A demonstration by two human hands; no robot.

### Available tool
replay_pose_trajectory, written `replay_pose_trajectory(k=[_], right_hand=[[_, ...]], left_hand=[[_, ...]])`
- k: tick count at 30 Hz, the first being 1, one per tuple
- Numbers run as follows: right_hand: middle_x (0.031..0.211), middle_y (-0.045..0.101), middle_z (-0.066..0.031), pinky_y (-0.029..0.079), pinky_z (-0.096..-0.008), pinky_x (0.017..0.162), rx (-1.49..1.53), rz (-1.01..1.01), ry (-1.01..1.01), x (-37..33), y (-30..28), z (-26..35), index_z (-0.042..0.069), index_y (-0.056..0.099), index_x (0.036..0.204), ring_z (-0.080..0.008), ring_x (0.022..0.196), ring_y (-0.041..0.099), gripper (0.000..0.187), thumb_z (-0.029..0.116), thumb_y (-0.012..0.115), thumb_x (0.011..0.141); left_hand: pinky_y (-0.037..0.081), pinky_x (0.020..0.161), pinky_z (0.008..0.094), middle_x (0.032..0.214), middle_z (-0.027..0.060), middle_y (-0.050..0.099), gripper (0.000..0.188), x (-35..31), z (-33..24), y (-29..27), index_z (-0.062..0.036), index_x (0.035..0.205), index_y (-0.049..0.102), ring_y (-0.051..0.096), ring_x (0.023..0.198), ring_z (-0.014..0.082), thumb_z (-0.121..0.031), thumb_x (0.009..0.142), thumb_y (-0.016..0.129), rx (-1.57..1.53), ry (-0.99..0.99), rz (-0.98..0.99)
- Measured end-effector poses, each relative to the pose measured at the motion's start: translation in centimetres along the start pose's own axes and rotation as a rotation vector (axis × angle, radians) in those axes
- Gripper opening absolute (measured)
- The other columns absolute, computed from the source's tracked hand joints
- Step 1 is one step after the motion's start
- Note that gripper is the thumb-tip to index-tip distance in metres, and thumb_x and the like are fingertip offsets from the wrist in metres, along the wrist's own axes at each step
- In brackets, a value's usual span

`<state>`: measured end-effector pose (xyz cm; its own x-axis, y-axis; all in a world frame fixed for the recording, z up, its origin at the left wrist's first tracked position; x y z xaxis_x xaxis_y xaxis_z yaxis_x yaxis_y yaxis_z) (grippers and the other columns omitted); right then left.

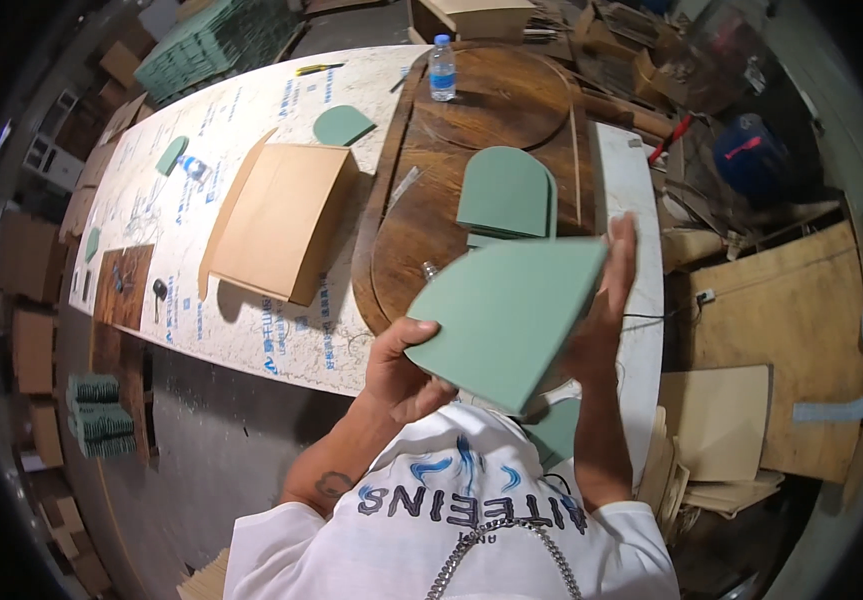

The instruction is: The person uses a utility knife to trim the edges of a light green foam piece on a wooden board. They then use a heat gun to smooth the cut edges and inspect the piece for quality. The person handles multiple foam pieces, stacking them on the table.

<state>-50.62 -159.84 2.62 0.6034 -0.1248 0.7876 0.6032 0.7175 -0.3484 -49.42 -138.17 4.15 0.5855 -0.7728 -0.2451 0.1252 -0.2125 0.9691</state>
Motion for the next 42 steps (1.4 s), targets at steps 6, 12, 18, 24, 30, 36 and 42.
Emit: replay_pose_trajectory(k=[6, 12, 18, 24, 30, 36, 42], right_hand=[[0.086, 0.066, -0.0098, 0.046, -0.0437, 0.088, -0.067, 0.282, -0.150, 3.5, -5.8, 3.8, 0.006, 0.061, 0.088, -0.0280, 0.079, 0.066, 0.023, 0.024, 0.071, 0.078], [0.081, 0.059, -0.0032, 0.042, -0.0237, 0.067, 0.091, -0.239, 0.531, -2.8, 0.5, 9.6, -0.002, 0.057, 0.089, -0.0102, 0.071, 0.050, 0.016, 0.011, 0.067, 0.087], [0.104, 0.057, -0.0094, 0.042, -0.0292, 0.084, 0.377, -0.047, 0.642, -2.9, 1.7, 13.9, -0.005, 0.049, 0.116, -0.0151, 0.093, 0.053, 0.045, 0.026, 0.064, 0.089], [0.112, 0.060, -0.0200, 0.054, -0.0298, 0.076, 0.688, 0.219, 0.533, 3.2, 0.7, 15.2, -0.006, 0.039, 0.136, -0.0234, 0.094, 0.063, 0.075, 0.019, 0.078, 0.077], [0.095, 0.060, -0.0132, 0.045, -0.0295, 0.075, 0.714, 0.279, 0.590, 4.3, 2.7, 16.2, -0.003, 0.064, 0.113, -0.0194, 0.084, 0.057, 0.060, 0.034, 0.082, 0.069], [0.095, 0.057, -0.0118, 0.042, -0.0269, 0.071, 0.695, 0.197, 0.569, 3.6, 4.2, 15.5, -0.002, 0.068, 0.108, -0.0172, 0.083, 0.053, 0.058, 0.033, 0.085, 0.064], [0.092, 0.058, -0.0069, 0.043, -0.0271, 0.071, 0.667, 0.170, 0.542, 4.6, 4.7, 15.2, 0.000, 0.071, 0.102, -0.0151, 0.081, 0.054, 0.051, 0.027, 0.085, 0.061]], left_hand=[[0.052, 0.044, 0.0309, 0.074, 0.0170, 0.066, 0.068, 1.1, -2.1, 2.2, 0.0038, 0.118, 0.054, 0.065, 0.060, 0.0257, -0.057, 0.094, 0.037, 0.085, -0.182, 0.110], [0.038, 0.100, 0.0379, 0.117, 0.0108, 0.055, 0.060, 3.4, -4.1, 2.4, -0.0035, 0.126, 0.044, 0.053, 0.108, 0.0212, -0.045, 0.087, 0.063, 1.329, 0.976, -0.187], [0.047, 0.071, 0.0244, 0.082, 0.0029, 0.064, 0.038, 1.9, -9.7, 1.6, 0.0009, 0.093, 0.065, 0.058, 0.077, 0.0104, -0.026, 0.073, 0.082, 1.081, 0.604, -0.016], [0.048, 0.066, 0.0229, 0.081, 0.0044, 0.065, 0.040, -1.4, -12.3, 0.4, 0.0026, 0.091, 0.064, 0.059, 0.072, 0.0099, -0.024, 0.070, 0.084, 1.034, 0.436, 0.062], [0.049, 0.064, 0.0223, 0.080, 0.0037, 0.066, 0.037, -2.4, -11.8, -0.6, 0.0008, 0.091, 0.064, 0.061, 0.070, 0.0093, -0.027, 0.074, 0.082, 0.949, 0.166, 0.052], [0.049, 0.062, 0.0222, 0.079, 0.0031, 0.066, 0.033, -2.7, -11.8, -1.9, -0.0009, 0.090, 0.064, 0.061, 0.068, 0.0087, -0.028, 0.077, 0.079, 0.887, 0.136, 0.025], [0.049, 0.061, 0.0221, 0.078, 0.0029, 0.065, 0.032, -2.3, -12.6, -2.1, -0.0014, 0.090, 0.064, 0.061, 0.068, 0.0087, -0.027, 0.078, 0.079, 0.890, 0.137, 0.039]])
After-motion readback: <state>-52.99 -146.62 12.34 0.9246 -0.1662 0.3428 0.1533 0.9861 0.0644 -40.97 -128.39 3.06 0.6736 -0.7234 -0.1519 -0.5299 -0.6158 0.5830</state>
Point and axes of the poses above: each hand's wrist, its own x-axis towards the middle knuckle, its own y-axis out of the palm, z = x × y, the point moved 1 cm from there along x, towards the middle knuckle
